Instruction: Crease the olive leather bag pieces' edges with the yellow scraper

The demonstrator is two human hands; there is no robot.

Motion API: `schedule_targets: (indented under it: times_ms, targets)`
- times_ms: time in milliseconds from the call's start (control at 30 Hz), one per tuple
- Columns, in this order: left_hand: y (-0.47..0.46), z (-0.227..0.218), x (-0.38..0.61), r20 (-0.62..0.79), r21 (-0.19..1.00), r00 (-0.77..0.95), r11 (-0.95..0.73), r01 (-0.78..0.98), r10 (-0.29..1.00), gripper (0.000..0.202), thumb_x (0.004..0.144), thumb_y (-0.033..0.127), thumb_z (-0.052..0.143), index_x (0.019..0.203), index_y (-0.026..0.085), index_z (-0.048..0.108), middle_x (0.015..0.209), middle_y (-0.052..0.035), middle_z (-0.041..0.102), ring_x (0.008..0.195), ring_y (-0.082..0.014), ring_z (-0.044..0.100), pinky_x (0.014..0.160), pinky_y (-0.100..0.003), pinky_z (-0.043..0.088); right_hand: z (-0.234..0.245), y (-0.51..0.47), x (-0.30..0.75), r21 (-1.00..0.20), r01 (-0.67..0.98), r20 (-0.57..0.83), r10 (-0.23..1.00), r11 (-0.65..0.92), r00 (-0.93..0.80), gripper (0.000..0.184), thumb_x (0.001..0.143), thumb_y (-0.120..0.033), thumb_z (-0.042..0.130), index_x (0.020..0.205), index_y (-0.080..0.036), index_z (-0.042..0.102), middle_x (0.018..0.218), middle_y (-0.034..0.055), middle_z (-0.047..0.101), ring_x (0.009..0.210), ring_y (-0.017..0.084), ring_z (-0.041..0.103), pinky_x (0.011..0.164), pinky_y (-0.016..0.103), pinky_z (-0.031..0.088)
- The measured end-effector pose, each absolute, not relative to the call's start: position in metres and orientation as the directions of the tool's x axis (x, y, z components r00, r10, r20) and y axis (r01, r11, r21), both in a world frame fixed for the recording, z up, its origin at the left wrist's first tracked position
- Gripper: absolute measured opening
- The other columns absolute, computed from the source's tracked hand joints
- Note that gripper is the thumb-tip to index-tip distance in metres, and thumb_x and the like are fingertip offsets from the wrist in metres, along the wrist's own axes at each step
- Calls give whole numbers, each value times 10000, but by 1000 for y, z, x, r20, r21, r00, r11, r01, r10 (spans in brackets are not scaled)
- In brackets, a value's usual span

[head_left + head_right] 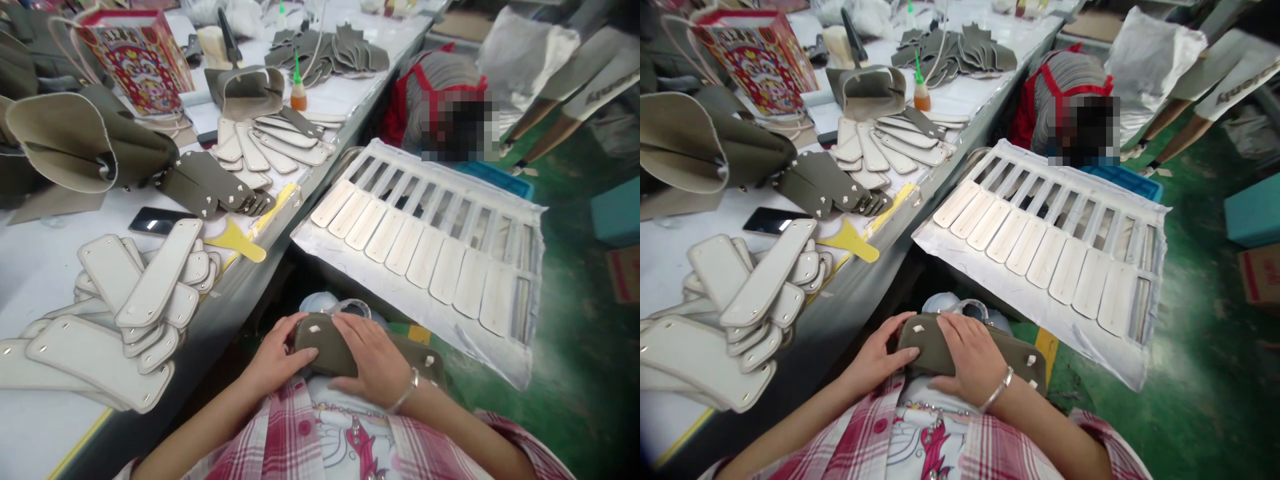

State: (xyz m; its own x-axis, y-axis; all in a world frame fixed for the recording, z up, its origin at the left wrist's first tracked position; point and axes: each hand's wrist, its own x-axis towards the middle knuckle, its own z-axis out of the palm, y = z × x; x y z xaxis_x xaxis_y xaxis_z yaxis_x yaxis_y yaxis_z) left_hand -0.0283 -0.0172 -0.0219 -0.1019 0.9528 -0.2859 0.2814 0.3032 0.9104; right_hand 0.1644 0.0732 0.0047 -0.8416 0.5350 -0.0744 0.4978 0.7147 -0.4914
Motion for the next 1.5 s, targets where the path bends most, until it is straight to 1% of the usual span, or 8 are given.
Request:
schedule_targets:
  times_ms: [67, 333, 433, 567, 700, 900, 1267, 1500]
  targets:
    - [-18, -21, -27, -296, 909, -110, 315, 273, 949, 546, 712, 339, 651, 1215, 265, 452, 1145, -43, 508, 1012, -208, 503, 887, -329, 403, 3, 67, 174, -459, 546, -81, 579, 701, -811, 857, 575, -487, 710, 1265, -94, 390, 1262, 158, 439, 1144, 293, 387, 984, 447, 289]
    - [-18, -25, -22, -293, 925, -108, 310, 221, 950, 540, 721, 366, 635, 1219, 263, 452, 1133, -48, 511, 1011, -217, 524, 865, -333, 437, 0, 67, 171, -504, 599, -85, 654, 622, -751, 705, 563, -401, 684, 1167, -109, 470, 1152, 128, 505, 1051, 274, 429, 955, 428, 296]
    - [-18, -22, -26, -278, 889, -118, 302, 346, 953, 561, 713, 355, 635, 1233, 271, 443, 1155, -58, 484, 1031, -226, 512, 876, -349, 436, 2, 69, 170, -527, 597, -91, 659, 605, -747, 668, 568, -400, 667, 1147, -125, 478, 1139, 118, 513, 1030, 271, 436, 932, 424, 303]
    - [-8, -16, -33, -190, 848, -31, 180, 499, 981, 707, 646, 312, 684, 1282, 266, 379, 1333, -77, 343, 1205, -266, 366, 987, -397, 345, 2, 71, 171, -553, 588, -95, 656, 591, -749, 643, 580, -410, 655, 1141, -147, 483, 1143, 106, 515, 1025, 266, 440, 916, 417, 303]
    - [6, -18, -32, -212, 928, 155, 149, 342, 965, 693, 599, 320, 723, 1217, 253, 418, 1212, -52, 489, 1081, -235, 480, 944, -368, 384, -1, 73, 174, -563, 580, -76, 662, 589, -746, 630, 585, -412, 656, 1136, -158, 484, 1137, 96, 519, 1026, 258, 440, 918, 409, 294]
    - [11, -31, -23, -187, 976, 102, 173, 131, 977, 556, 627, 311, 692, 1127, 236, 462, 1184, -32, 513, 1042, -215, 504, 896, -320, 407, -2, 74, 174, -543, 590, -110, 646, 598, -756, 709, 561, -470, 678, 1170, -175, 465, 1155, 91, 508, 1022, 271, 438, 911, 431, 291]
    - [10, -29, -14, -137, 985, 2, 136, 107, 991, 326, 736, 238, 584, 1051, 228, 501, 1153, -26, 528, 1061, -201, 494, 924, -311, 376, 1, 82, 167, -523, 592, -212, 579, 614, -787, 734, 600, -590, 652, 1169, -176, 443, 1125, 102, 540, 979, 279, 477, 832, 435, 349]
    - [10, -32, -12, -134, 983, -55, 140, 117, 989, 220, 779, 253, 542, 996, 219, 530, 1149, -29, 533, 1072, -197, 487, 944, -311, 359, 6, 89, 160, -482, 624, -299, 555, 614, -777, 657, 633, -603, 633, 1125, -197, 478, 1028, 77, 582, 902, 273, 520, 751, 417, 398]
